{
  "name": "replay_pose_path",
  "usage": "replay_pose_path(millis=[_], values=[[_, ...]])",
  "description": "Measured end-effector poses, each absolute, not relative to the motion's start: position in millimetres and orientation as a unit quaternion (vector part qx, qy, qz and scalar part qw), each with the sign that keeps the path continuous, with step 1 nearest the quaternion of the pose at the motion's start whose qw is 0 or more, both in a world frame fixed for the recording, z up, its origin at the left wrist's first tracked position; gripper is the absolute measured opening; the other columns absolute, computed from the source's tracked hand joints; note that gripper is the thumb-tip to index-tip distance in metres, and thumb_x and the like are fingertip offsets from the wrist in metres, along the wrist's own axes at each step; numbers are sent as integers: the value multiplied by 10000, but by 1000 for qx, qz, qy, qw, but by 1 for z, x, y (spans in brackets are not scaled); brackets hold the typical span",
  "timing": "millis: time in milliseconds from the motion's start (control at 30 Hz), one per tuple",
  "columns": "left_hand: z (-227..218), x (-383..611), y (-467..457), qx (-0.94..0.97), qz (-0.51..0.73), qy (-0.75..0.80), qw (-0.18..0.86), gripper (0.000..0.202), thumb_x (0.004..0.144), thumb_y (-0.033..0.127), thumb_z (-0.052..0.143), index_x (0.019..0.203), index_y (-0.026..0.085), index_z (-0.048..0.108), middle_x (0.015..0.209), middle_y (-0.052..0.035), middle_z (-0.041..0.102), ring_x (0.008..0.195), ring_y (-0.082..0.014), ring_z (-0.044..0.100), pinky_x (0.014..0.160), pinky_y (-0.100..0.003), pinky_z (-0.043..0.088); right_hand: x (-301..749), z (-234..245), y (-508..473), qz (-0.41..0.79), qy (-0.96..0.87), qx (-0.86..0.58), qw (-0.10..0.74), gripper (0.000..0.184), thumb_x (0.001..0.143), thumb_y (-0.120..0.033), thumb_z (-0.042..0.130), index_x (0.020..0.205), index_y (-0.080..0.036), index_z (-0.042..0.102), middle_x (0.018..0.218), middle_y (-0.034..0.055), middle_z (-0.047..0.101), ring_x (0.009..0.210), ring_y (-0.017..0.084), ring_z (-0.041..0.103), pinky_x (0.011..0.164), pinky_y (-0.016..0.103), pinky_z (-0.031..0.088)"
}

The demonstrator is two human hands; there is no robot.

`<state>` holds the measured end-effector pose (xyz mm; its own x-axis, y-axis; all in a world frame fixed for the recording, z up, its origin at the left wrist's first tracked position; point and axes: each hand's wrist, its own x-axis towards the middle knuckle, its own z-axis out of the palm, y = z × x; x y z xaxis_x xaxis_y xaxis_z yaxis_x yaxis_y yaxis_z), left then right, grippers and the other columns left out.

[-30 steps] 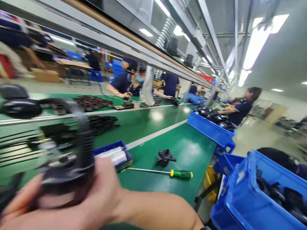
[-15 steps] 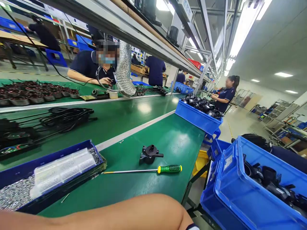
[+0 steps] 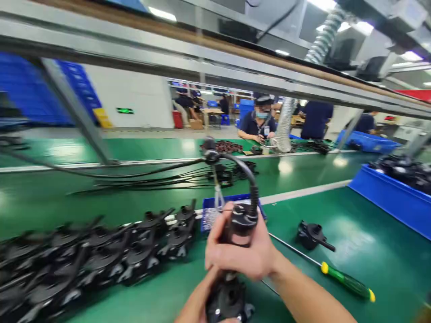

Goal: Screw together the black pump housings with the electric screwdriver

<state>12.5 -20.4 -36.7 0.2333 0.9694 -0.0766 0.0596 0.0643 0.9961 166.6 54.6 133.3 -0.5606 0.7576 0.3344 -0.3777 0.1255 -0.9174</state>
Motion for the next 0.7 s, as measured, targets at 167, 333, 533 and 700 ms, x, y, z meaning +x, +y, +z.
replay_pose_path(millis=[167, 333, 533, 700], values=[[-27, 23, -12, 599, 401, 368, 587, 797, 657, 572, 977, 1366, 319, 717, 1325, -86, 752, 1271, -458, 684, 1122, -574, 540, 177, 133, 44, 605, -628, -198, 447, 121, 840, -242, 802, 869, -203, 690, 769, 26, 712, 688, 208, 700, 664, 344, 555], [-10, 29, -15, 571, 431, 314, 624, 812, 693, 515, 985, 1376, 215, 663, 1350, -137, 712, 1278, -395, 652, 1135, -511, 505, 173, 128, 37, 665, -574, -206, 431, 223, 737, -241, 815, 828, -230, 611, 641, -35, 601, 483, 139, 536, 503, 277, 436], [-6, 31, -17, 568, 449, 274, 633, 760, 688, 417, 998, 1325, 201, 643, 1305, -105, 707, 1203, -333, 629, 1034, -408, 484, 170, 119, 36, 665, -560, -201, 452, 224, 683, -236, 794, 783, -224, 594, 588, -49, 562, 427, 116, 487, 438, 231, 366], [-7, 33, -17, 552, 458, 282, 637, 793, 677, 397, 1007, 1337, 205, 611, 1294, -98, 674, 1217, -337, 603, 1052, -437, 466, 172, 122, 34, 639, -564, -163, 497, 198, 767, -184, 810, 859, -215, 637, 643, -37, 640, 446, 116, 556, 457, 213, 398]])
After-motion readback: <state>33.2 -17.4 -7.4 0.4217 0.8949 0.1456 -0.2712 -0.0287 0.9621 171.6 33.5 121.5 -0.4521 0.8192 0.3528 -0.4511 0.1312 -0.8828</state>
